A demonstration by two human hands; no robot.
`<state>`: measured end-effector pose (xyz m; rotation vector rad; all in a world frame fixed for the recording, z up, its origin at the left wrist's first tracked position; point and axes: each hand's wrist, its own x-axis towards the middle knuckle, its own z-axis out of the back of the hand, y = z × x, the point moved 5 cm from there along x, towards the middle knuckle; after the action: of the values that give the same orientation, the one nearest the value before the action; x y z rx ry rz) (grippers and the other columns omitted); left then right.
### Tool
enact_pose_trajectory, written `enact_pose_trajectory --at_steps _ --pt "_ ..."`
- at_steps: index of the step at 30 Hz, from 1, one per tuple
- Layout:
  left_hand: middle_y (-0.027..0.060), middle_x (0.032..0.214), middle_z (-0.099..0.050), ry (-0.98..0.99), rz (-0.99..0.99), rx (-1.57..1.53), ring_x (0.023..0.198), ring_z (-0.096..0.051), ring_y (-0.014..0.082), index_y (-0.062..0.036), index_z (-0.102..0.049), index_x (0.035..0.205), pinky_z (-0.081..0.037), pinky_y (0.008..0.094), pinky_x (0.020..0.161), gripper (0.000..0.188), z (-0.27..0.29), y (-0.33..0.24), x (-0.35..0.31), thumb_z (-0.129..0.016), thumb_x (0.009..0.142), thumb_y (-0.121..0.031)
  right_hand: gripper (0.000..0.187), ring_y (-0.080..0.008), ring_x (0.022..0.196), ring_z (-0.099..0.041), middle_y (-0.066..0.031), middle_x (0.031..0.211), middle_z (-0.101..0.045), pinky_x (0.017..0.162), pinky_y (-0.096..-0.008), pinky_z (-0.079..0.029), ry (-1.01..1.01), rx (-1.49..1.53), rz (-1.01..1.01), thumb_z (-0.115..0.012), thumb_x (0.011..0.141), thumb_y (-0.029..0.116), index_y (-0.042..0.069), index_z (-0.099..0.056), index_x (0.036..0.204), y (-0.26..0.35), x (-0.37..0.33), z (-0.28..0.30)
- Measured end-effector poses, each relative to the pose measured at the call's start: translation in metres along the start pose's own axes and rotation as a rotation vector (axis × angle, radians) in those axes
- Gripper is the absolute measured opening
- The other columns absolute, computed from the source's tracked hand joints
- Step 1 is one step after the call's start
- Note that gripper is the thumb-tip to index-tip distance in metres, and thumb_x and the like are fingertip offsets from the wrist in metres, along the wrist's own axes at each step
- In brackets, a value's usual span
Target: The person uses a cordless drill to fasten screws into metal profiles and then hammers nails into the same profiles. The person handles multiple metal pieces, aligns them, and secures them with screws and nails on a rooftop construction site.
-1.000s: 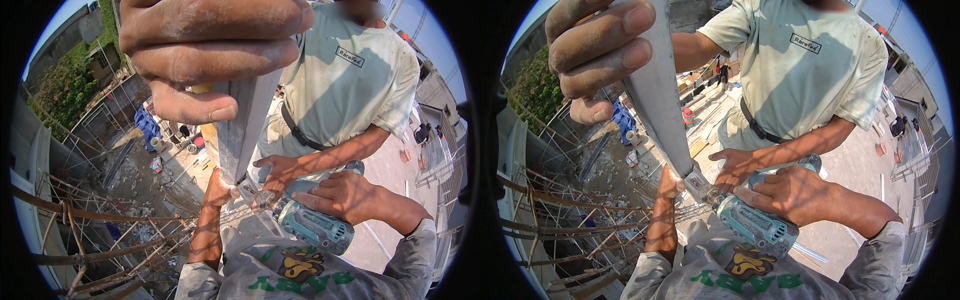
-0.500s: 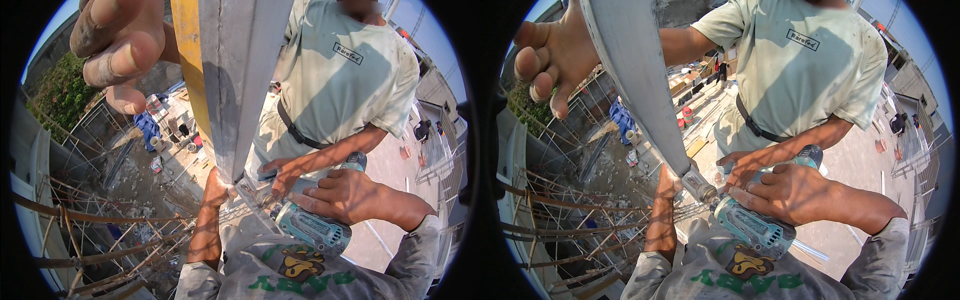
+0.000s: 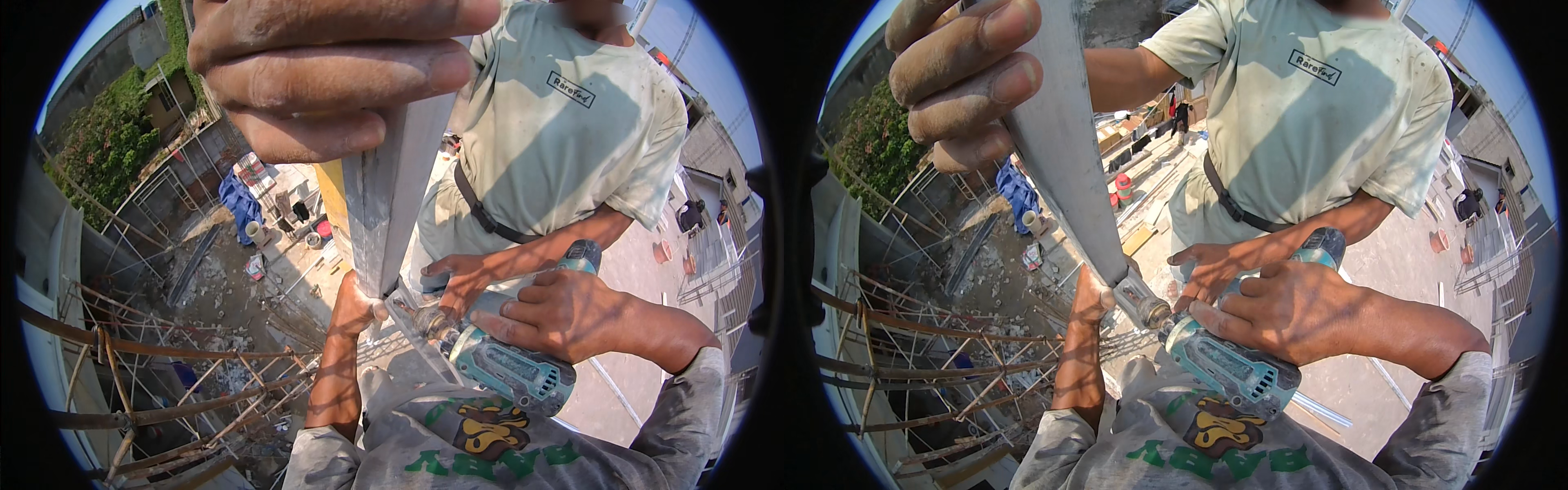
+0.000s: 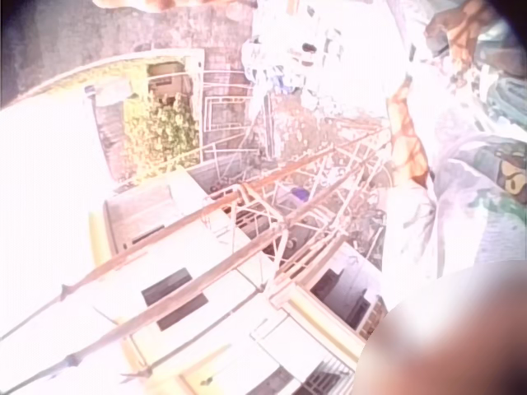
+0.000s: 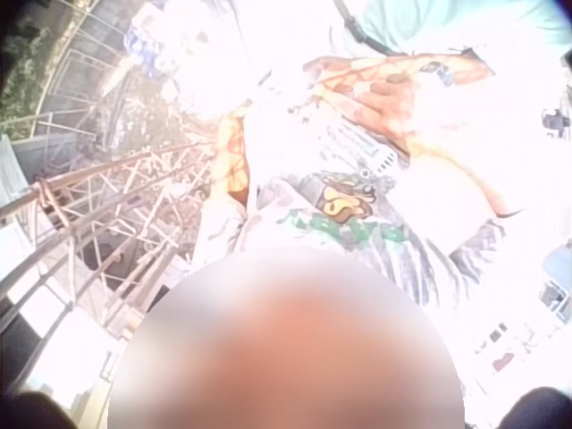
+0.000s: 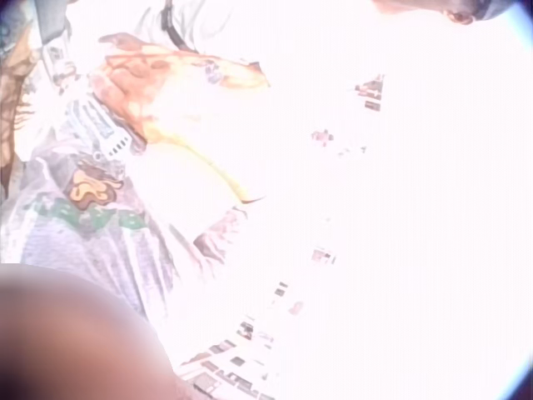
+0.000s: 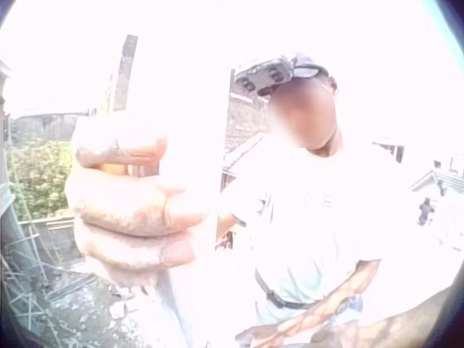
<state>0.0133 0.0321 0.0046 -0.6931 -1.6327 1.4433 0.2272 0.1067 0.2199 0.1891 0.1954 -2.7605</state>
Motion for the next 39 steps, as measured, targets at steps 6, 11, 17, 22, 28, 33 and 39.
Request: enact_pose_trajectory --at_steps 6,11,17,22,28,33,39 --pt "0.006 0.08 -0.068 -0.005 0.0 -0.1 0.073 -0.064 0.0152 0.0 -0.067 0.084 -0.051 0.0297 0.064 0.051 0.0 0.002 -0.001 -0.069 0.08 -0.051 0.054 -0.0151 0.075 -0.067 -0.001 0.083 -0.063 0.065 -0.0316 -0.055 -0.013 -0.03 0.022 -0.062 0.079 0.014 0.005 -0.054 0.131 0.005 0.006 0.004" --pt "0.0057 0.095 -0.068 0.094 0.093 -0.396 0.083 -0.066 0.015 0.0037 -0.063 0.106 -0.055 0.0293 0.072 0.082 -0.002 0.001 -0.004 -0.085 0.059 -0.06 0.054 -0.0148 0.077 -0.067 -0.0022 0.091 -0.066 0.064 -0.0306 -0.055 0.028 -0.081 0.035 -0.064 0.078 0.016 0.006 -0.055 0.13 0.007 0.014 0.007" --pt "0.0067 0.085 -0.068 0.049 0.11 -0.39 0.074 -0.065 0.0153 0.0009 -0.067 0.091 -0.053 0.0288 0.064 0.029 0.001 0.006 -0.004 -0.078 0.072 -0.018 0.054 -0.0147 0.077 -0.067 -0.0027 0.097 -0.066 0.063 -0.0298 -0.056 -0.027 -0.11 0.015 -0.065 0.077 0.016 0.007 -0.056 0.13 0.013 0.016 0.008" --pt "0.0073 0.086 -0.068 0.068 0.116 -0.359 0.075 -0.065 0.0155 0.0011 -0.068 0.092 -0.054 0.0286 0.064 0.027 0.002 0.008 -0.002 -0.077 0.068 -0.01 0.052 -0.0134 0.076 -0.067 -0.0023 0.097 -0.066 0.061 -0.0279 -0.056 -0.017 -0.131 0.005 -0.065 0.078 0.017 0.007 -0.057 0.129 0.016 0.013 0.002" --pt "0.0087 0.088 -0.069 0.065 0.195 -0.361 0.077 -0.066 0.0164 0.0013 -0.068 0.093 -0.054 0.0285 0.065 0.031 0.003 0.005 -0.006 -0.078 0.066 -0.009 0.048 -0.0151 0.076 -0.067 -0.0034 0.086 -0.064 0.062 -0.0279 -0.056 -0.053 -0.158 0.014 -0.062 0.08 0.015 0.004 -0.058 0.127 0.021 0.011 -0.005" --pt "0.0093 0.092 -0.069 0.1 0.141 -0.328 0.08 -0.066 0.0176 0.0016 -0.068 0.095 -0.054 0.0312 0.071 0.033 0.009 0.016 -0.005 -0.077 0.07 -0.017 0.046 -0.0136 0.075 -0.067 -0.0038 0.091 -0.066 0.062 -0.0272 -0.055 -0.114 -0.207 0.009 -0.063 0.08 0.016 0.006 -0.061 0.125 0.026 0.009 -0.011" --pt "0.0095 0.093 -0.07 0.056 0.116 -0.278 0.084 -0.066 0.0178 0.0011 -0.068 0.095 -0.053 0.0321 0.074 0.037 0.015 0.035 -0.003 -0.074 0.077 -0.03 0.044 -0.0137 0.077 -0.066 -0.0042 0.098 -0.068 0.064 -0.0263 -0.054 -0.156 -0.188 -0.009 -0.062 0.081 0.017 0.008 -0.061 0.123 0.027 0.002 -0.017"
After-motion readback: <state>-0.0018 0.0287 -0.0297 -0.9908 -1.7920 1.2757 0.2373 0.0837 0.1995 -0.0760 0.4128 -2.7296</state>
